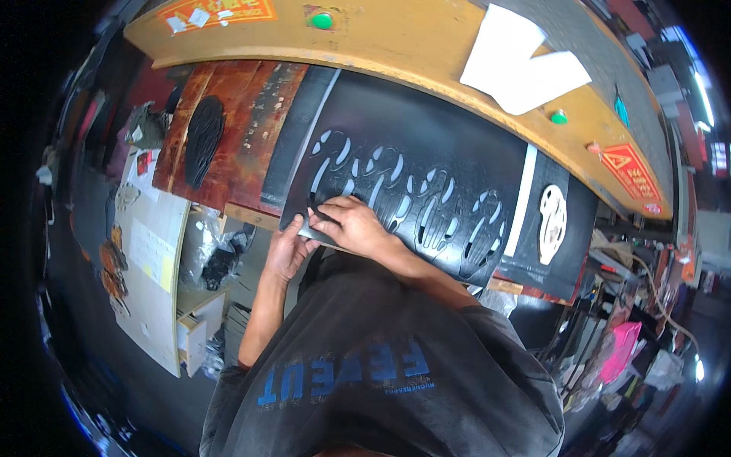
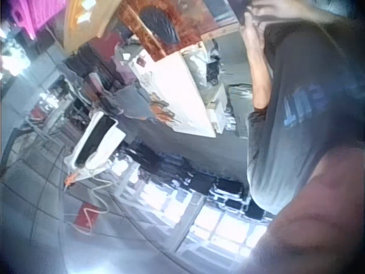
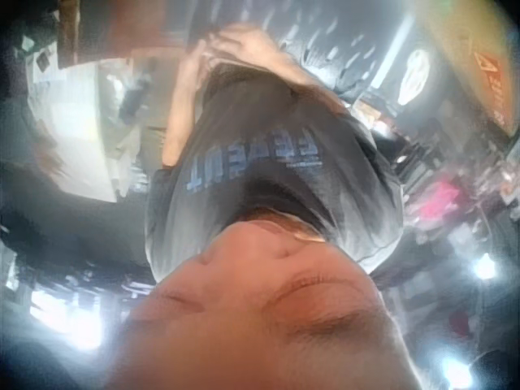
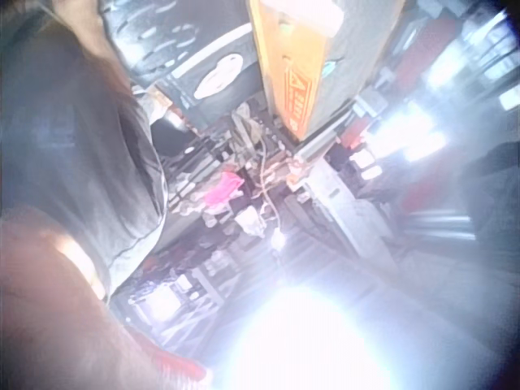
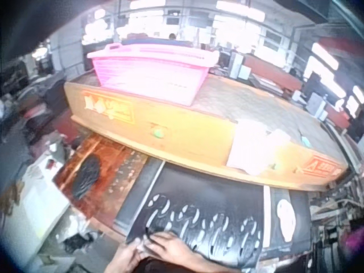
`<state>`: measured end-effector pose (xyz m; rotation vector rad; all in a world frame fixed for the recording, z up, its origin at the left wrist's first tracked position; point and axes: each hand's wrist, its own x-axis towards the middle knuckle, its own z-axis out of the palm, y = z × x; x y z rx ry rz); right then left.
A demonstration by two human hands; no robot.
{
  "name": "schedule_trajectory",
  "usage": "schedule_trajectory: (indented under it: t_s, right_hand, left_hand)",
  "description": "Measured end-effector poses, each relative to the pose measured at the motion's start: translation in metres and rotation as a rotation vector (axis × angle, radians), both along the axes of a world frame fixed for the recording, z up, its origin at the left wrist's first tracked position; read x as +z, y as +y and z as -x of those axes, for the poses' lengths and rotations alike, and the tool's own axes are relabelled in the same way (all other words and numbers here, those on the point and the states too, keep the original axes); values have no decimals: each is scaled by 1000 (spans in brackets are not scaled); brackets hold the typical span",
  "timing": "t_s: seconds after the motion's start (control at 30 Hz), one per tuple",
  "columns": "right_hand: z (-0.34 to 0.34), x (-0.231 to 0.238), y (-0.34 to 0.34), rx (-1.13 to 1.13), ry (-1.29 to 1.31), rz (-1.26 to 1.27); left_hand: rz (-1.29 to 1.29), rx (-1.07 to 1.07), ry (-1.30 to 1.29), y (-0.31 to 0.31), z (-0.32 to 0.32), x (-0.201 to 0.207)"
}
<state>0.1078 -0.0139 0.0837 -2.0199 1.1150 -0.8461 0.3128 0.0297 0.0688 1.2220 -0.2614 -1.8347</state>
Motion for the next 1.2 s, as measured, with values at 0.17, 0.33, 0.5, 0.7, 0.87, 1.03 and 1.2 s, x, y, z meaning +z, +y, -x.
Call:
schedule_trajectory:
  t_s: [0.17, 0.33, 0.5, 0.7, 0.87, 1.03, 1.2]
  right_hand:
    - [17, -24, -23, -130, -230, -428]
    - [29, -39, -48, -164, -332, -781]
    - [28, -30, -58, -44, -388, -852]
    - [32, -26, -64, 1, -366, -948]
    - [30, -24, -73, -33, -205, -993]
    - [80, 42, -167, -435, -427, -697]
    - [156, 98, -202, -321, -446, -84]
  left_hand:
    - [82, 25, -483, 6, 8, 10]
    - [611, 112, -1290, 5, 33, 34]
    - [392, -236, -991, -33, 65, 28]
    - [225, 14, -742, -41, 86, 8]
    - [343, 264, -512, -24, 95, -28]
    - [212, 165, -706, -18, 79, -47]
    - [131, 168, -621, -25, 72, -52]
